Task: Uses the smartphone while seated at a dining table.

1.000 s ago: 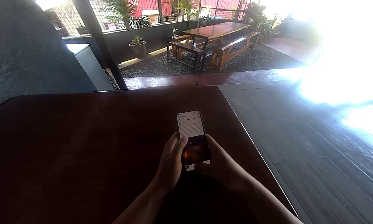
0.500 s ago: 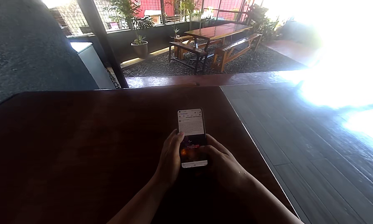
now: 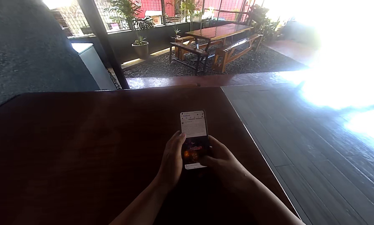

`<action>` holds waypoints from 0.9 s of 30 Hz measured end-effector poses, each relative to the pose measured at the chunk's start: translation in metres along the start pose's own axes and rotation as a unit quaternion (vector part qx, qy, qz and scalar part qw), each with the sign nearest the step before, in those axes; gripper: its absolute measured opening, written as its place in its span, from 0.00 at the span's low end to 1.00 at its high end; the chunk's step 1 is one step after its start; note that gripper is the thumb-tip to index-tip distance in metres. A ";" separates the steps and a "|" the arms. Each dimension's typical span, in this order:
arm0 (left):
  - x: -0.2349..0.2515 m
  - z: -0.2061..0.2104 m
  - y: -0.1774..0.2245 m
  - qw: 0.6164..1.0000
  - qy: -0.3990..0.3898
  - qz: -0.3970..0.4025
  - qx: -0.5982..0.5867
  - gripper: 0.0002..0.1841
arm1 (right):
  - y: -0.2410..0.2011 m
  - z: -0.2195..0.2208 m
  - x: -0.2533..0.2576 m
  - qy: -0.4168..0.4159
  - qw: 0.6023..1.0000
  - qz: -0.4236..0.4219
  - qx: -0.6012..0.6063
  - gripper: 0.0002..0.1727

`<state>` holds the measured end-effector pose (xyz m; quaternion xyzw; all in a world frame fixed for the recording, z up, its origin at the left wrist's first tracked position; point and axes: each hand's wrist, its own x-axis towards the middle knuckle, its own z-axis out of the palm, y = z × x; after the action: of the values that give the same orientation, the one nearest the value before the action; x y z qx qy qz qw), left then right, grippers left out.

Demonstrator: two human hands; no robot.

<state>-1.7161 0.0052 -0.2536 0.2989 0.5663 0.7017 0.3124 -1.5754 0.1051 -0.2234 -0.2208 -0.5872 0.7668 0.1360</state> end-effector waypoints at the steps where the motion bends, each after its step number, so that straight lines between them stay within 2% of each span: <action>1: 0.000 0.000 0.000 1.000 0.005 -0.003 0.000 0.26 | 0.000 0.000 0.000 -0.011 1.000 0.000 -0.004 0.28; 3: -0.001 0.001 0.001 1.000 0.015 -0.009 0.000 0.27 | 0.000 0.000 -0.001 -0.016 1.000 -0.001 0.004 0.28; 7: -0.001 0.002 0.002 1.000 0.017 -0.015 -0.007 0.26 | -0.002 0.001 -0.001 0.001 0.999 0.013 0.032 0.20; 23: -0.003 0.002 0.001 0.998 0.042 -0.040 0.020 0.29 | 0.000 0.000 0.001 0.015 0.999 0.015 0.046 0.16; 27: -0.002 0.003 0.001 0.999 0.036 -0.015 0.019 0.26 | -0.001 0.001 0.000 0.010 1.000 0.010 0.023 0.18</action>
<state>-1.7125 0.0052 -0.2521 0.2713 0.5948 0.6962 0.2967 -1.5757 0.1045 -0.2223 -0.2305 -0.5657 0.7794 0.1394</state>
